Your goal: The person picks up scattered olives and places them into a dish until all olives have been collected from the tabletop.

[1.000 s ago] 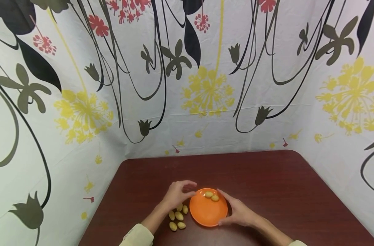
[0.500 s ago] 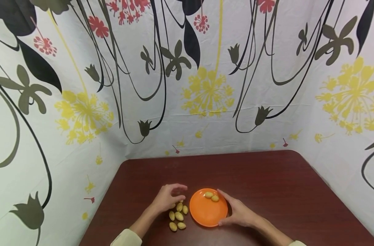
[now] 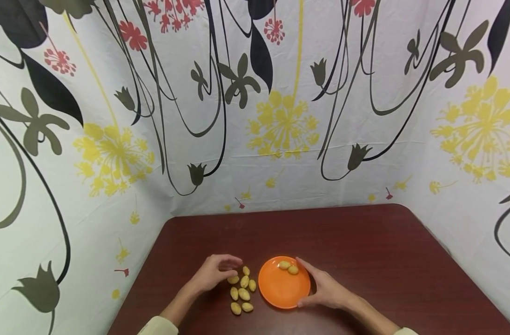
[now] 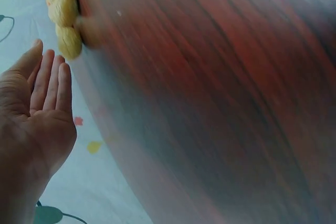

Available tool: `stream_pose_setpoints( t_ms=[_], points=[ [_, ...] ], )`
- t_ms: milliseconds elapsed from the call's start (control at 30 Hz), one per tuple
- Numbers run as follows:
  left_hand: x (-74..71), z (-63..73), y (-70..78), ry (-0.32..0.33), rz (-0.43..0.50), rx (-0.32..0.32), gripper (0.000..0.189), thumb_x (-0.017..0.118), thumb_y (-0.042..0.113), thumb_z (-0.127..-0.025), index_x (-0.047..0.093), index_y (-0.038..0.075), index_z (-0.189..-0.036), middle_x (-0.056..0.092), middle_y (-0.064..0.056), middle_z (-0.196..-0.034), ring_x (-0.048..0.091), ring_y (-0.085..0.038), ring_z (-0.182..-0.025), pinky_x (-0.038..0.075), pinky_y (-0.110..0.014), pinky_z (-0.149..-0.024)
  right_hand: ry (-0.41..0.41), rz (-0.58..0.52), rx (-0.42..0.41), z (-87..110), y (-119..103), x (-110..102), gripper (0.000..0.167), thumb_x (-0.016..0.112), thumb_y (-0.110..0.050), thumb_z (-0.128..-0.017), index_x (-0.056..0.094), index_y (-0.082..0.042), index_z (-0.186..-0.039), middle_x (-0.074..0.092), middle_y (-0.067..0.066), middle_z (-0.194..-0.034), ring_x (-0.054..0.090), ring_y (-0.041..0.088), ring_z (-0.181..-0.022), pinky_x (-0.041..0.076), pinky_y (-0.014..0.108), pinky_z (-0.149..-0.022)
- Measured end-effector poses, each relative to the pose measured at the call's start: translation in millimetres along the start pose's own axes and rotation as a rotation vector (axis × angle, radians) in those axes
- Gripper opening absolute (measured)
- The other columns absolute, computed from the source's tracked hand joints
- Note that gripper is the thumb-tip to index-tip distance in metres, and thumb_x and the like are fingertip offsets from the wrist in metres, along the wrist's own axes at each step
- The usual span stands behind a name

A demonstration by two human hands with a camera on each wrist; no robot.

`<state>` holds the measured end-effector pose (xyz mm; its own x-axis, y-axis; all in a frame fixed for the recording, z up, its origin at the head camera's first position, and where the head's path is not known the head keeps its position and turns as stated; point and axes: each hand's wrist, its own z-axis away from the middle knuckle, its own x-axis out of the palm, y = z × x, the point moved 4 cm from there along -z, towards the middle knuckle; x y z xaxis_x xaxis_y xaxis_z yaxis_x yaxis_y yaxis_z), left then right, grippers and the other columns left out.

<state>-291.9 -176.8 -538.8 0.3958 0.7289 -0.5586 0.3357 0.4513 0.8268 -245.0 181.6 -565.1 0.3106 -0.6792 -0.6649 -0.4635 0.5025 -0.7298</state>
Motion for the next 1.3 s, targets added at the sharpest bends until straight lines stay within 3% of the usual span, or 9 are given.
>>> stream_pose_setpoints(
  t_ms=[300, 600, 767, 1000, 1300],
  points=[
    [-4.2, 8.8, -9.6, -0.054, -0.017, -0.019, 0.026, 0.08, 0.019, -0.098, 0.078, 0.011, -0.123, 0.077, -0.003, -0.119, 0.074, -0.019, -0.109, 0.057, -0.026, -0.092, 0.004, 0.005, -0.005, 0.2, 0.1, 0.1, 0.117, 0.095, -0.049, -0.078, 0.032, -0.001, -0.165, 0.043, 0.022, -0.163, 0.045, 0.045, -0.145, 0.041, 0.049, -0.118],
    [-4.3, 14.2, -12.6, -0.09, 0.049, -0.066, 0.024, 0.078, 0.016, -0.1, 0.078, 0.009, -0.123, 0.077, -0.005, -0.12, 0.073, -0.019, -0.109, 0.059, -0.028, -0.091, 0.009, 0.019, 0.001, 0.6, 0.0, -0.6, 0.117, 0.095, -0.048, -0.077, 0.033, -0.002, -0.165, 0.045, 0.021, -0.162, 0.047, 0.045, -0.144, 0.044, 0.052, -0.115],
    [-4.2, 15.4, -13.1, -0.08, 0.047, -0.055, 0.023, 0.077, 0.01, -0.099, 0.078, 0.007, -0.122, 0.076, -0.008, -0.121, 0.073, -0.028, -0.11, 0.059, -0.03, -0.089, 0.009, 0.012, 0.003, 1.0, -1.5, -0.8, 0.118, 0.095, -0.049, -0.077, 0.033, -0.002, -0.165, 0.045, 0.021, -0.162, 0.047, 0.045, -0.144, 0.043, 0.051, -0.116],
    [-4.9, 15.9, -14.9, -0.069, 0.004, -0.061, 0.022, 0.078, 0.015, -0.099, 0.079, 0.011, -0.121, 0.077, -0.001, -0.118, 0.073, -0.018, -0.107, 0.059, -0.028, -0.089, 0.009, 0.008, 0.002, 1.2, -2.1, -0.9, 0.117, 0.095, -0.048, -0.078, 0.033, -0.002, -0.166, 0.045, 0.02, -0.163, 0.046, 0.045, -0.145, 0.043, 0.05, -0.116],
    [-5.9, 15.2, -15.0, -0.06, -0.011, -0.052, 0.021, 0.077, 0.017, -0.1, 0.079, 0.012, -0.12, 0.077, 0.0, -0.117, 0.074, -0.017, -0.106, 0.059, -0.027, -0.087, 0.013, 0.011, -0.001, 0.8, -0.4, -0.3, 0.118, 0.096, -0.048, -0.077, 0.033, -0.003, -0.166, 0.045, 0.02, -0.163, 0.046, 0.044, -0.145, 0.043, 0.05, -0.116]
  ],
)
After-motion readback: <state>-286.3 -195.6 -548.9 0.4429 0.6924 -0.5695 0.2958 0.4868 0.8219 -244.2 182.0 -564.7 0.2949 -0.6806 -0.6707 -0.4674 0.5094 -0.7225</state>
